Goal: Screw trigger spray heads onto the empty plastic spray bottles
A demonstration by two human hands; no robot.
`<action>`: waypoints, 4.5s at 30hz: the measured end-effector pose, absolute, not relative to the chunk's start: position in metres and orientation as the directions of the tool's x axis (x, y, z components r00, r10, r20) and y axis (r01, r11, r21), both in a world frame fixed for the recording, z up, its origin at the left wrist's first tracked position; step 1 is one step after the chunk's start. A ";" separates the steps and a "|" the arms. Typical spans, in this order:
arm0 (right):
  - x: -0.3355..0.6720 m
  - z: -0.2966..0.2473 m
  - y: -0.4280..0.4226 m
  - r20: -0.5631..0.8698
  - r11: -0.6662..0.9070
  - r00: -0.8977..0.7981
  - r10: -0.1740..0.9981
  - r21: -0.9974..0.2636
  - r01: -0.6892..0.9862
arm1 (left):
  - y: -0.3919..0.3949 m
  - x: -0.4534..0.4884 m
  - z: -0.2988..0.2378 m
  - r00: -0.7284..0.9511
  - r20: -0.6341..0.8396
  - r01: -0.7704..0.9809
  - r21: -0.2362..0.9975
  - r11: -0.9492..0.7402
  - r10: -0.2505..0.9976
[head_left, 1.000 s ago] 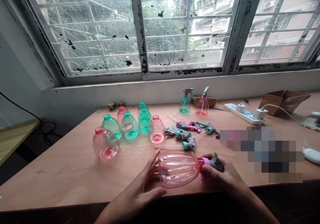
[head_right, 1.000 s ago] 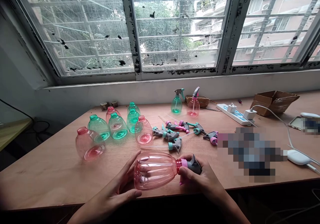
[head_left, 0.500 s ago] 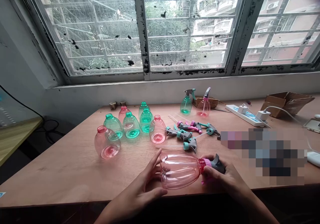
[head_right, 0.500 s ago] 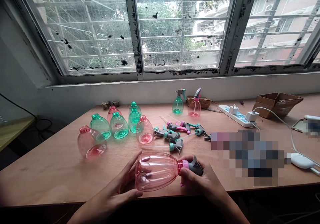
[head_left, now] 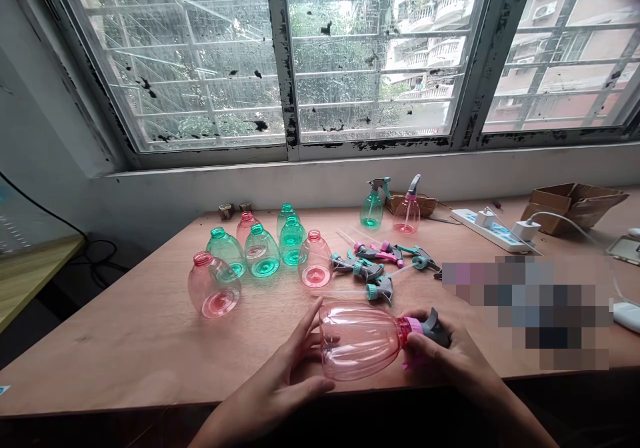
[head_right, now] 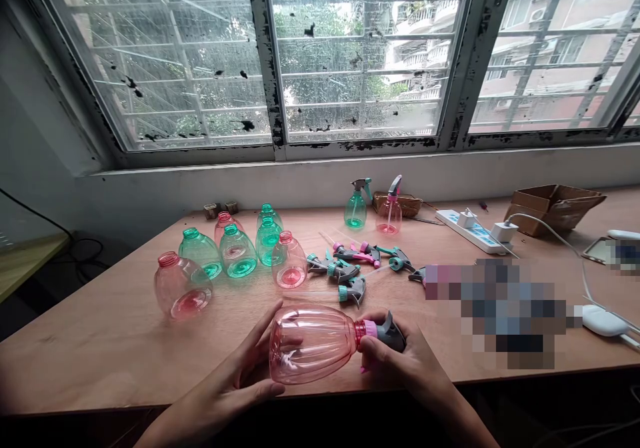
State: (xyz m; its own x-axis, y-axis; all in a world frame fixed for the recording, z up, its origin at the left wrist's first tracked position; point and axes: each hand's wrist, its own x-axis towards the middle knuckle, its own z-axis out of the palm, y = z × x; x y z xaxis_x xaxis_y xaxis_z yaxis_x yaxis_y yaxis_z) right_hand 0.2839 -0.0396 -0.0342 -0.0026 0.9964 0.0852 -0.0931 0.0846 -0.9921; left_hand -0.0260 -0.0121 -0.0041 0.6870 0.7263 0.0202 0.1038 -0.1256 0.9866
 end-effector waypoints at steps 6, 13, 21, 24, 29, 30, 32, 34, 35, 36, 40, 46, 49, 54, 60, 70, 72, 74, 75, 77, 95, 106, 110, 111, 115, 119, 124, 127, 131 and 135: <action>0.285 -0.035 -0.040 0.076 0.075 -0.002 0.997 -0.991 -0.109 | -0.011 -0.029 -0.009 0.683 -0.011 0.158 0.978 -0.133 0.730; 0.284 -0.033 -0.040 0.088 0.087 -0.008 0.996 -0.991 -0.106 | -0.011 -0.026 -0.005 0.698 0.004 0.117 0.986 -0.120 0.716; 0.283 -0.031 -0.041 0.087 0.086 -0.005 0.996 -0.991 -0.098 | -0.011 -0.028 -0.008 0.692 -0.011 0.154 0.979 -0.134 0.722; 0.283 -0.031 -0.041 0.084 0.083 -0.007 0.996 -0.991 -0.104 | -0.010 -0.029 -0.009 0.688 -0.035 0.155 0.983 -0.099 0.724; 0.284 -0.033 -0.040 0.082 0.081 -0.008 0.997 -0.990 -0.112 | -0.010 -0.028 -0.008 0.684 -0.006 0.163 0.976 -0.145 0.729; 0.284 -0.034 -0.039 0.081 0.079 -0.010 0.997 -0.990 -0.114 | -0.011 -0.028 -0.008 0.681 0.003 0.160 0.975 -0.152 0.732; 0.284 -0.034 -0.039 0.078 0.076 -0.013 0.997 -0.991 -0.114 | -0.011 -0.028 -0.007 0.680 0.005 0.163 0.974 -0.158 0.733; 0.283 -0.034 -0.040 0.077 0.075 -0.014 0.997 -0.991 -0.109 | -0.011 -0.027 -0.006 0.688 0.003 0.165 0.973 -0.161 0.725; 0.283 -0.033 -0.040 0.079 0.077 -0.016 0.997 -0.991 -0.106 | -0.011 -0.027 -0.006 0.692 0.006 0.165 0.972 -0.166 0.722; 0.283 -0.033 -0.040 0.083 0.080 -0.018 0.996 -0.991 -0.105 | -0.011 -0.027 -0.005 0.694 0.012 0.163 0.971 -0.173 0.720; 0.283 -0.032 -0.040 0.084 0.082 -0.016 0.996 -0.992 -0.100 | -0.010 -0.027 -0.004 0.702 0.017 0.150 0.973 -0.172 0.712; 0.284 -0.034 -0.039 0.069 0.068 -0.011 0.998 -0.994 -0.081 | -0.010 -0.028 -0.007 0.710 0.020 0.123 0.981 -0.152 0.704; 0.284 -0.033 -0.039 0.064 0.063 -0.015 0.998 -0.995 -0.080 | -0.010 -0.028 -0.007 0.697 0.004 0.141 0.980 -0.142 0.717; 0.283 -0.031 -0.040 0.067 0.067 0.002 0.998 -0.994 -0.083 | -0.009 -0.025 -0.005 0.697 0.009 0.095 0.990 -0.105 0.717; 0.283 -0.032 -0.040 0.054 0.054 0.003 0.999 -0.994 -0.093 | -0.010 -0.026 -0.008 0.691 0.017 0.092 0.990 -0.111 0.722; 0.284 -0.034 -0.039 0.067 0.066 -0.003 0.998 -0.995 -0.076 | -0.011 -0.026 -0.004 0.701 0.021 0.113 0.983 -0.141 0.712; 0.284 -0.033 -0.039 0.071 0.071 0.006 0.997 -0.996 -0.056 | -0.011 -0.025 -0.003 0.695 0.015 0.114 0.985 -0.131 0.719; 0.284 -0.032 -0.039 0.080 0.081 0.011 0.997 -0.996 -0.041 | -0.011 -0.025 -0.003 0.692 0.022 0.098 0.987 -0.124 0.722; 0.284 -0.032 -0.039 0.085 0.085 0.010 0.996 -0.996 -0.037 | -0.011 -0.025 -0.003 0.692 0.028 0.087 0.989 -0.122 0.721; 0.284 -0.031 -0.039 0.088 0.088 0.005 0.996 -0.995 -0.035 | -0.011 -0.023 -0.003 0.697 0.036 0.066 0.991 -0.115 0.716; 0.283 -0.030 -0.040 0.066 0.066 0.002 0.998 -0.996 -0.053 | -0.009 -0.024 -0.006 0.701 0.036 0.063 0.992 -0.112 0.712; 0.284 -0.033 -0.040 0.070 0.070 0.001 0.998 -0.996 -0.063 | -0.009 -0.024 -0.008 0.696 0.038 0.054 0.993 -0.104 0.717; 0.284 -0.032 -0.040 0.075 0.075 -0.001 0.997 -0.994 -0.077 | -0.009 -0.024 -0.007 0.707 0.032 0.062 0.992 -0.108 0.706; 0.284 -0.032 -0.040 0.075 0.075 -0.002 0.997 -0.994 -0.081 | -0.010 -0.024 -0.006 0.701 0.027 0.057 0.994 -0.094 0.713; 0.284 -0.032 -0.040 0.065 0.065 -0.004 0.998 -0.994 -0.085 | -0.010 -0.022 -0.007 0.690 0.005 0.042 0.998 -0.047 0.724; 0.285 -0.032 -0.040 0.073 0.071 -0.026 0.997 -0.994 -0.083 | -0.008 -0.024 -0.013 0.687 0.038 0.035 0.996 -0.084 0.726; 0.284 -0.031 -0.041 0.051 0.048 -0.031 0.998 -0.994 -0.100 | -0.009 -0.025 -0.008 0.697 0.038 0.053 0.993 -0.104 0.716; 0.284 -0.032 -0.040 0.061 0.057 -0.043 0.997 -0.994 -0.088 | -0.010 -0.024 -0.004 0.711 0.015 0.043 0.997 -0.064 0.703; 0.285 -0.034 -0.039 0.074 0.069 -0.056 0.996 -0.994 -0.081 | -0.009 -0.025 -0.008 0.696 0.010 0.060 0.996 -0.073 0.718; 0.285 -0.034 -0.039 0.065 0.060 -0.055 0.996 -0.994 -0.090 | -0.007 -0.026 -0.011 0.697 0.062 0.043 0.991 -0.128 0.715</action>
